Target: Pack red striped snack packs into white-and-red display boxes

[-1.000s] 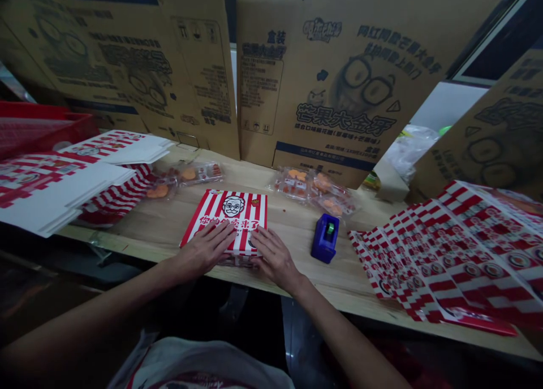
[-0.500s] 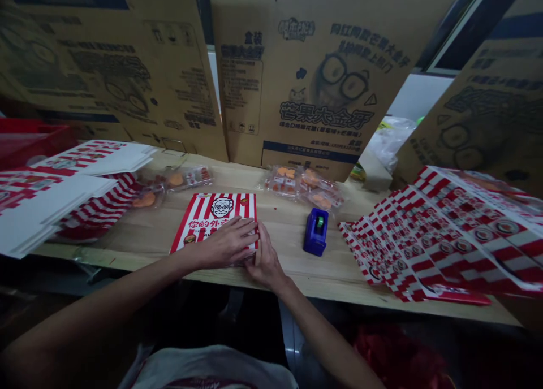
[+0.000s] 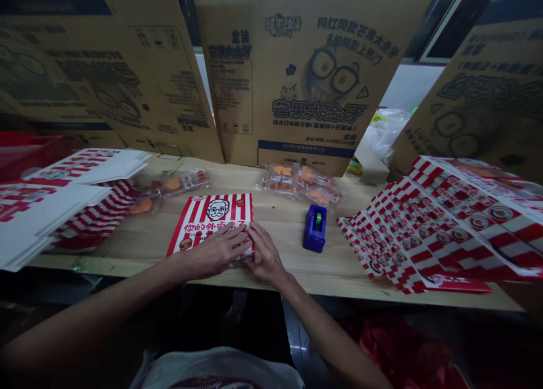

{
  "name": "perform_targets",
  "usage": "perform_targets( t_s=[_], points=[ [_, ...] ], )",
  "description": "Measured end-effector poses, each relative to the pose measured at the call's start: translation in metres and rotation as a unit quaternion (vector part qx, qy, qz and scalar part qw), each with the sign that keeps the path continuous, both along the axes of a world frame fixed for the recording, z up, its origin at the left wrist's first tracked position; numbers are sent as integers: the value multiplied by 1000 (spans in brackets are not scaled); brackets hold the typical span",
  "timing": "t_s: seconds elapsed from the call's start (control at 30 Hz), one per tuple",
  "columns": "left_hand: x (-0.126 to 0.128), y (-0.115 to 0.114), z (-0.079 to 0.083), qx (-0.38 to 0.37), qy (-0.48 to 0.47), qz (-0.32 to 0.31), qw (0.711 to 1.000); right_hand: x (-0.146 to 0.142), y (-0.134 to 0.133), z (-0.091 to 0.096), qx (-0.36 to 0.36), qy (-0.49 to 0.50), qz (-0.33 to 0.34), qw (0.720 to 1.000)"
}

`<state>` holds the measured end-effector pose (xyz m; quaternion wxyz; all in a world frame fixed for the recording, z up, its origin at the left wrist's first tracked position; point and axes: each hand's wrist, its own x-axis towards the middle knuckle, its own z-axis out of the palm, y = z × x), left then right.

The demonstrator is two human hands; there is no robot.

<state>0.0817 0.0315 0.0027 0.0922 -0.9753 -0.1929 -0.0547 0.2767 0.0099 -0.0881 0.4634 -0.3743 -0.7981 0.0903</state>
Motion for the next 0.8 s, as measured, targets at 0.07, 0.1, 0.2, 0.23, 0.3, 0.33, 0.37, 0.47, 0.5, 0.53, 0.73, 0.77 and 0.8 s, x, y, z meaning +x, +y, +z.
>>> perform_targets(
  t_s=[0.07,0.1,0.2,0.23,0.3,0.33,0.37,0.47,0.5,0.53,0.73,0.77,0.8],
  points=[
    [-8,-6,-10,22,-24,21,999,3,-1,3,34,-25,-7,999],
    [-14,-10,-15,42,-42,40,997,5,-2,5,45,-38,-7,998],
    [-40,-22,-30,117,-107,94,983,6,-6,11,65,-89,12,994],
    [-49,-26,-35,136,-131,105,976,6,-7,13,71,-104,20,992],
    [-67,-32,-44,150,-176,118,966,5,-7,15,86,-116,29,989],
    [-74,-34,-48,148,-198,123,961,4,-6,14,95,-113,32,989],
    [-79,-35,-52,144,-217,125,957,4,-5,13,102,-105,34,989],
    [-85,-35,-62,133,-267,120,947,2,-3,10,120,-91,32,988],
    [-85,-34,-64,133,-279,115,944,1,-2,10,123,-91,31,988],
    [-84,-33,-65,135,-290,113,941,0,-1,10,124,-91,28,988],
    [-71,-29,-67,155,-342,139,916,-13,-1,15,140,-88,15,986],
    [-69,-29,-68,159,-345,145,914,-15,-2,15,140,-93,14,986],
    [-68,-29,-68,163,-347,149,912,-17,-2,15,139,-99,11,985]
  ],
)
